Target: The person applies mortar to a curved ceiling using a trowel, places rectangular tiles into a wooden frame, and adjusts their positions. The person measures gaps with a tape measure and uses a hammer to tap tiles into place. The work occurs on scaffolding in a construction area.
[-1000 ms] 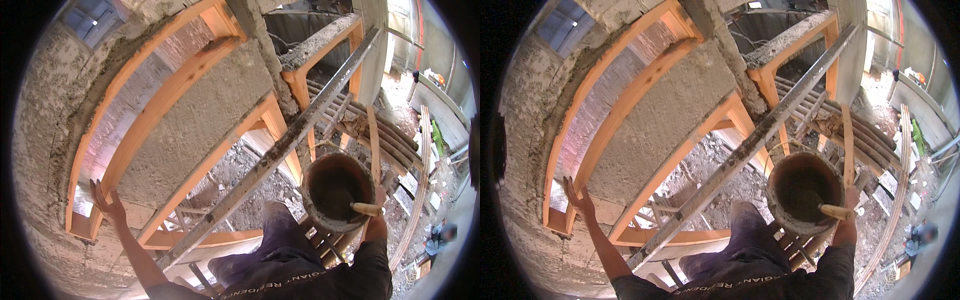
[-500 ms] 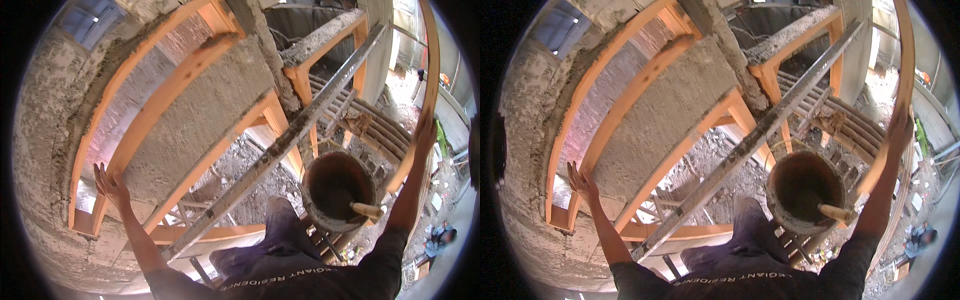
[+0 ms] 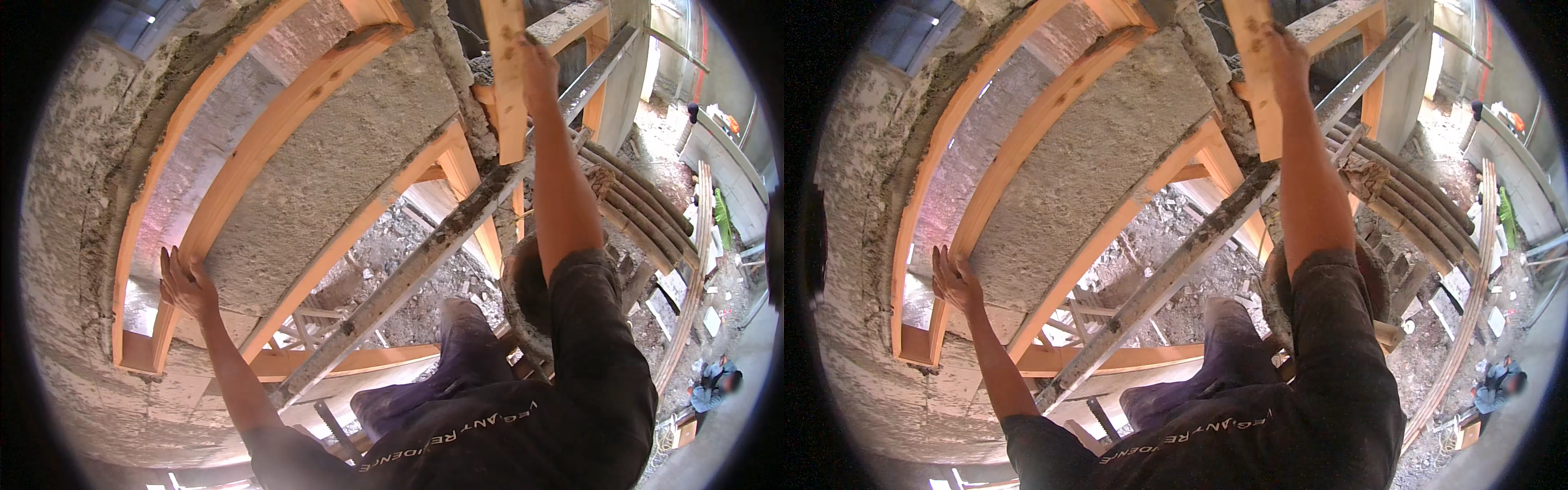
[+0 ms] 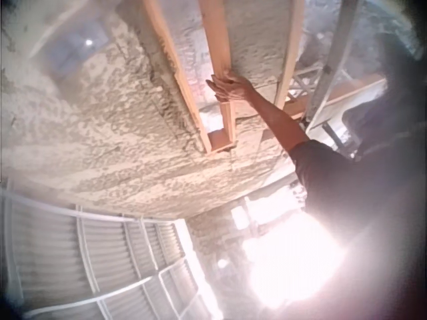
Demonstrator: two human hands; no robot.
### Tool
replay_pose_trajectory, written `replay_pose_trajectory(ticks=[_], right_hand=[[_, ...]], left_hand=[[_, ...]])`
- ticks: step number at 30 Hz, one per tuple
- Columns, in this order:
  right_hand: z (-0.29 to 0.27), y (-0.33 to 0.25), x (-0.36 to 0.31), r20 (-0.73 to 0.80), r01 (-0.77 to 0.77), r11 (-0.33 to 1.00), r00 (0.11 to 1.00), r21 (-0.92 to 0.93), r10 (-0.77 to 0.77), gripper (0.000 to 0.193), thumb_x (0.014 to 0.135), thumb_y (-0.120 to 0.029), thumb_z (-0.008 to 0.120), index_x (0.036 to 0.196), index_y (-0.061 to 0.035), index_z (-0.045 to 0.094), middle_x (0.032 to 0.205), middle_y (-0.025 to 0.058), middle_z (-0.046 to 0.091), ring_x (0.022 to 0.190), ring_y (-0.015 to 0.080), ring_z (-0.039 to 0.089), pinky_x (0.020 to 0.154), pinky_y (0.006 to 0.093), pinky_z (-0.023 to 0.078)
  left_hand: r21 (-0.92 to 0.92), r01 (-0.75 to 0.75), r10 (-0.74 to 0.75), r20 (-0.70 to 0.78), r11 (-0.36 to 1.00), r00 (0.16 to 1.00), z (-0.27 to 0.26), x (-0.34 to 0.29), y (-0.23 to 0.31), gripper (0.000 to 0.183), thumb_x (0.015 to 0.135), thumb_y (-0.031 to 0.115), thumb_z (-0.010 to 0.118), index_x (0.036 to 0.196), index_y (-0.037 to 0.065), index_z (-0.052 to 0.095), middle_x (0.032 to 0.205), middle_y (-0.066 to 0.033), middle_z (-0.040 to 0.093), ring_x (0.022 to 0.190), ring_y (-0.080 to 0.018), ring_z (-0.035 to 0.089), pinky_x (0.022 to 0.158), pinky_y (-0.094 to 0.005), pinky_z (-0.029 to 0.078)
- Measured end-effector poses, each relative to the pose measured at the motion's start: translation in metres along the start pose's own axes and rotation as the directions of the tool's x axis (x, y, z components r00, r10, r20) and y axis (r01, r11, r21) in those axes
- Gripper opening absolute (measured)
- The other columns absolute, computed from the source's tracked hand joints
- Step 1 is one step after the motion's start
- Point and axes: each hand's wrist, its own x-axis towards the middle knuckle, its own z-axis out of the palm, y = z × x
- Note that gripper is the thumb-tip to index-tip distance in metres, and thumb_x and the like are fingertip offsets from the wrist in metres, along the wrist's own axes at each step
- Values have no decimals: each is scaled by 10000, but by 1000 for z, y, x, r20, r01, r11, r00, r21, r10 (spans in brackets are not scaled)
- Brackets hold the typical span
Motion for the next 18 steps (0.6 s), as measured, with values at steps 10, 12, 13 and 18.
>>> replay_pose_trajectory(ticks=[10, 12, 13, 18], right_hand=[[42, 84, -19, 200, -92, 961, 979, 261, 39, 321, 840, -277, 656, 1052, -37, 671, 838, -34, 620, 745, 50, 528, 642, 221, 416], [45, 85, -21, 228, -64, 972, 973, 227, 10, 314, 840, -277, 658, 1037, -33, 676, 817, -43, 613, 735, 47, 522, 637, 218, 411], [47, 86, -25, 219, -60, 971, 976, 233, 7, 313, 839, -275, 659, 1034, -31, 675, 820, -42, 612, 736, 47, 521, 639, 216, 411], [50, 74, -36, 188, -50, 988, 982, 146, 22, 315, 865, -267, 638, 1064, -23, 653, 885, -36, 613, 787, 45, 541, 692, 205, 427]], left_hand=[[-5, -25, 25, -10, 1000, 1000, 1, 5, 6, 537, 925, 513, 392, 1204, 87, 560, 1299, -89, 515, 1160, -250, 499, 954, -444, 313], [-1, -23, 23, -6, 1000, 1000, 1, 5, 7, 534, 925, 509, 395, 1208, 85, 554, 1297, -89, 516, 1161, -251, 498, 950, -443, 313], [-1, -12, 12, 6, 1000, 1000, 1, 3, 8, 535, 925, 509, 395, 1210, 85, 552, 1298, -89, 516, 1164, -252, 496, 955, -445, 309], [18, 1, -1, -5, 1000, 1000, 1, 3, 8, 542, 925, 511, 392, 1225, 83, 534, 1314, -85, 503, 1177, -256, 487, 980, -454, 288]])
